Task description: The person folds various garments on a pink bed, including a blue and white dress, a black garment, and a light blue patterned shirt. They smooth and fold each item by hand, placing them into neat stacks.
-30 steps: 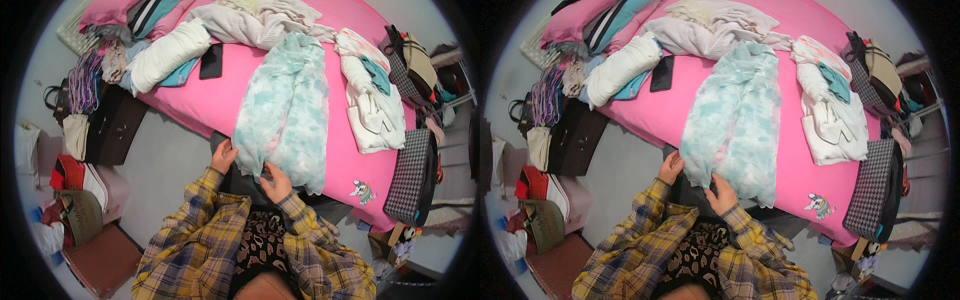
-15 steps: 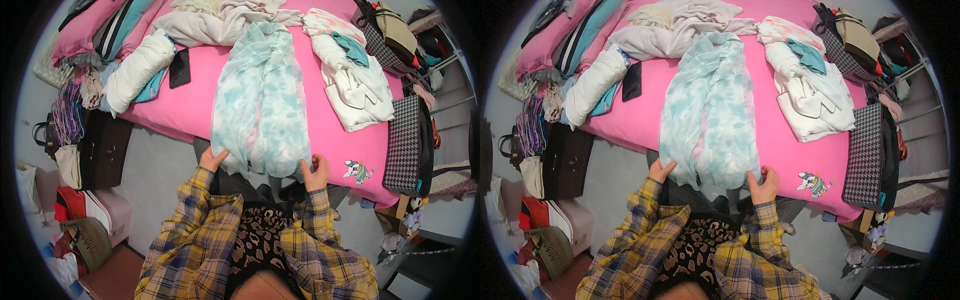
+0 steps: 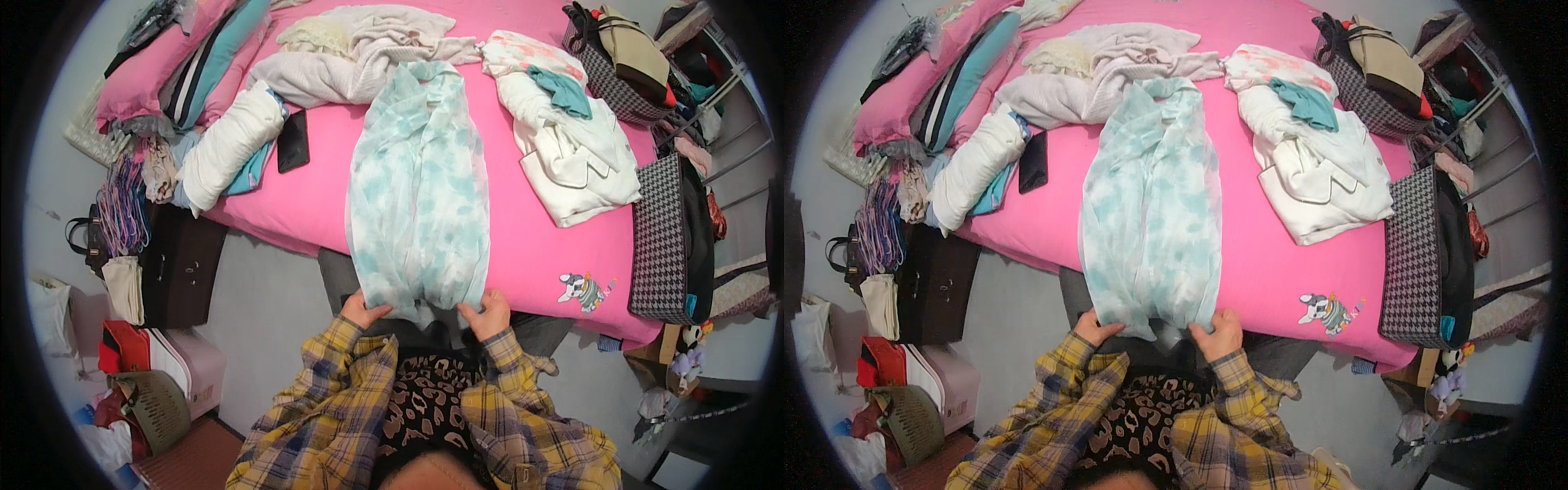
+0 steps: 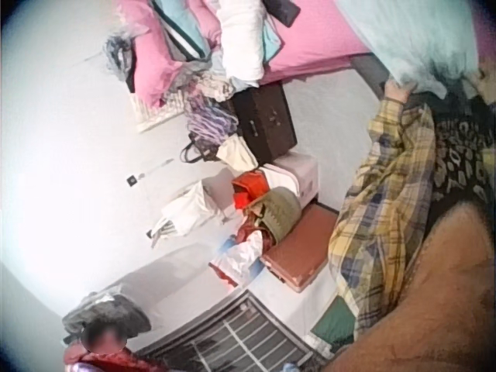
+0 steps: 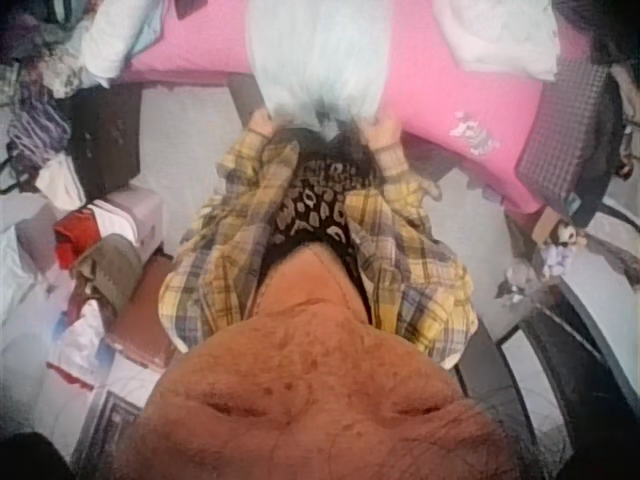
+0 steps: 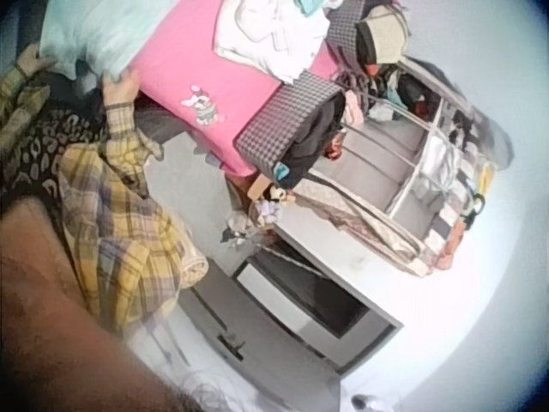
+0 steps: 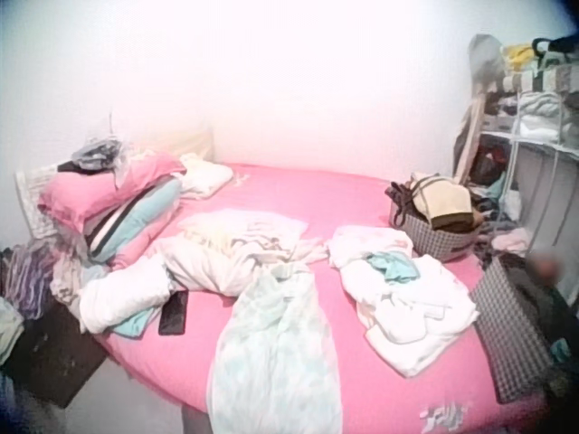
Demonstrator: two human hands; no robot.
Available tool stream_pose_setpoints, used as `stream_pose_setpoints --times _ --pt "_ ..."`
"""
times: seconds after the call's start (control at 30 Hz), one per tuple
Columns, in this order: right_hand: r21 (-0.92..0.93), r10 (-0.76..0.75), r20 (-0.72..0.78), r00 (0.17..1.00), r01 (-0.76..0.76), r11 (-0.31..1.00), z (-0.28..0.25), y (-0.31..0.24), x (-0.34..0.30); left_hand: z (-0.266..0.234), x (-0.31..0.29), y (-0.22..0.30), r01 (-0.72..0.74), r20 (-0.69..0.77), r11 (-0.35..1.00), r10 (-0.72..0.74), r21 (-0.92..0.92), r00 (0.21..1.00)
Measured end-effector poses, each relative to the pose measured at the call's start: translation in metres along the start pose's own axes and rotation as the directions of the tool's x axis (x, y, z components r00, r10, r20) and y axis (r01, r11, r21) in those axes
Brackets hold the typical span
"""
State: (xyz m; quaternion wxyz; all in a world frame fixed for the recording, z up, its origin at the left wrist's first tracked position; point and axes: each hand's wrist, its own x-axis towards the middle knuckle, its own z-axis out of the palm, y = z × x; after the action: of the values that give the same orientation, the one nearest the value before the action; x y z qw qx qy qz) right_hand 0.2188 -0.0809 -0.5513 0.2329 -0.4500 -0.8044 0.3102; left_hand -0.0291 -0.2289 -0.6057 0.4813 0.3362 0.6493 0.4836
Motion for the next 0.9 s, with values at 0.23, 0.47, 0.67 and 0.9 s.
stream_pose_setpoints --times 0.23,0.47,0.67,0.9 --pt "0.518 0.253 0.348 0.903 -0.41 0.751 0.028 0.014 -0.009 0.01 -0.005 0.009 0.001 -0.086 1.0 0.0 0.009 0.996" --pt "0.658 0.254 0.626 0.737 -0.674 0.335 0.041 0.025 -0.008 0.03 -0.014 0.026 0.215 -0.081 0.879 -0.274 -0.425 0.958" --pt "0.836 0.136 0.526 0.839 -0.54 0.095 -0.003 -0.017 0.007 0.02 -0.028 0.115 0.307 0.068 0.738 -0.335 -0.6 0.94" --pt "0.914 0.013 0.397 0.918 -0.394 -0.095 -0.018 -0.051 0.129 -0.023 0.098 0.13 0.111 0.134 0.562 0.0 -0.82 0.991"
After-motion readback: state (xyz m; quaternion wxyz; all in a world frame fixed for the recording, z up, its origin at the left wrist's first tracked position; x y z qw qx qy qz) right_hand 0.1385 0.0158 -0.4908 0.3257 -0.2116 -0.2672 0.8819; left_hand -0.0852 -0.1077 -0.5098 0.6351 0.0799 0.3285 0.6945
